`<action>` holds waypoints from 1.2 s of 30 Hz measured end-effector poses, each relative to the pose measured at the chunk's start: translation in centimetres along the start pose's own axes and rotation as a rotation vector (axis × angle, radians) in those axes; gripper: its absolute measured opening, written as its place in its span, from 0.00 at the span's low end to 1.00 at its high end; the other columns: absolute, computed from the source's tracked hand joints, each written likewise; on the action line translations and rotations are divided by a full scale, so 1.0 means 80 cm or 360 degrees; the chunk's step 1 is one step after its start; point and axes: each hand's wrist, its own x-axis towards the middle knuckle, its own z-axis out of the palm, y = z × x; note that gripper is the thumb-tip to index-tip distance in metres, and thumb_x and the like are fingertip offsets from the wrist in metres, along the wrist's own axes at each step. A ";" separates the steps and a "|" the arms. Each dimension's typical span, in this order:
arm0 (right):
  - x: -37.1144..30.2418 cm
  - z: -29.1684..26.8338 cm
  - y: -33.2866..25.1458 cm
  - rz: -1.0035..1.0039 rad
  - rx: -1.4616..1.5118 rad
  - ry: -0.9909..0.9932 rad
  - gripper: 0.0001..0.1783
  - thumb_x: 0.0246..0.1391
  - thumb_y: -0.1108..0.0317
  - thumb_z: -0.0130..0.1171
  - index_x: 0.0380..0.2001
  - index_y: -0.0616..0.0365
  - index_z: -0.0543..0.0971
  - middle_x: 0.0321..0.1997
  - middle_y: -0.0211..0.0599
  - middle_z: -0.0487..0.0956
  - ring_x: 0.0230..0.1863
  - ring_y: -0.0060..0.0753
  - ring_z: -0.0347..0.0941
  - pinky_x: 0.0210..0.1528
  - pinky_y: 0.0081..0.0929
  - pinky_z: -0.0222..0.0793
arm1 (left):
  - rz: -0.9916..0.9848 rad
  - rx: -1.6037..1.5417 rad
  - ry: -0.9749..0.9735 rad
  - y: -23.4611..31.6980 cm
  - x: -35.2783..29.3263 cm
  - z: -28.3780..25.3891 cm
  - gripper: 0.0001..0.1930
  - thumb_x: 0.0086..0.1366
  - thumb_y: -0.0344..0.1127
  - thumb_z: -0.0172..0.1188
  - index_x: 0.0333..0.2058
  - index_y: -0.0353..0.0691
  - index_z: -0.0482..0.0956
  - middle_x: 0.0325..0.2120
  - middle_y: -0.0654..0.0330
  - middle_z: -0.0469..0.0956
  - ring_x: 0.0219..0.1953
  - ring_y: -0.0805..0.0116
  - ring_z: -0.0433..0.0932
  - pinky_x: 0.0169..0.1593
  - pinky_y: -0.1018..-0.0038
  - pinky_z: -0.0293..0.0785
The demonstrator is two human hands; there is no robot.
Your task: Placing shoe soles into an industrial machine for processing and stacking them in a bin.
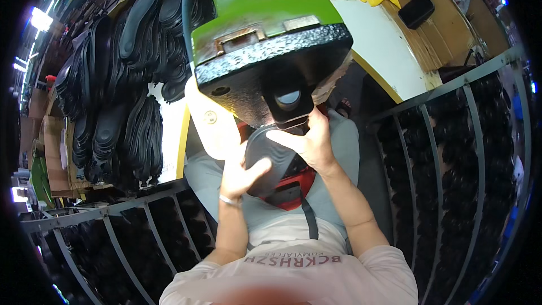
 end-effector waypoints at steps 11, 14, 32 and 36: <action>-0.176 -0.005 0.053 0.0704 0.0636 0.0454 0.20 0.45 0.76 0.64 0.42 0.70 0.71 0.36 0.40 0.77 0.33 0.24 0.75 0.33 0.21 0.74 | 0.0269 0.0045 0.0578 -0.005 0.024 0.061 0.10 0.53 0.19 0.62 0.34 0.31 0.74 0.28 0.62 0.75 0.31 0.77 0.73 0.37 0.83 0.71; -0.188 -0.029 0.069 0.0664 0.0363 0.0331 0.19 0.45 0.77 0.63 0.41 0.71 0.70 0.35 0.41 0.77 0.32 0.23 0.75 0.34 0.19 0.74 | 0.0308 0.0384 0.0560 -0.014 0.026 0.055 0.08 0.52 0.17 0.61 0.32 0.30 0.74 0.26 0.62 0.75 0.28 0.77 0.73 0.33 0.84 0.71; -0.182 -0.076 0.051 0.0251 0.0579 0.0864 0.20 0.39 0.74 0.61 0.39 0.64 0.70 0.36 0.34 0.74 0.38 0.24 0.71 0.42 0.22 0.68 | 0.0213 0.0346 0.0490 -0.009 0.020 0.052 0.09 0.53 0.19 0.62 0.34 0.30 0.74 0.26 0.63 0.76 0.28 0.78 0.74 0.34 0.83 0.71; -0.094 -0.099 -0.010 0.0092 0.0335 0.0894 0.15 0.48 0.71 0.57 0.39 0.64 0.69 0.33 0.32 0.74 0.30 0.19 0.71 0.28 0.15 0.68 | 0.0263 0.0654 0.0484 -0.010 0.033 0.049 0.07 0.53 0.21 0.63 0.31 0.30 0.75 0.24 0.64 0.76 0.27 0.80 0.72 0.31 0.84 0.69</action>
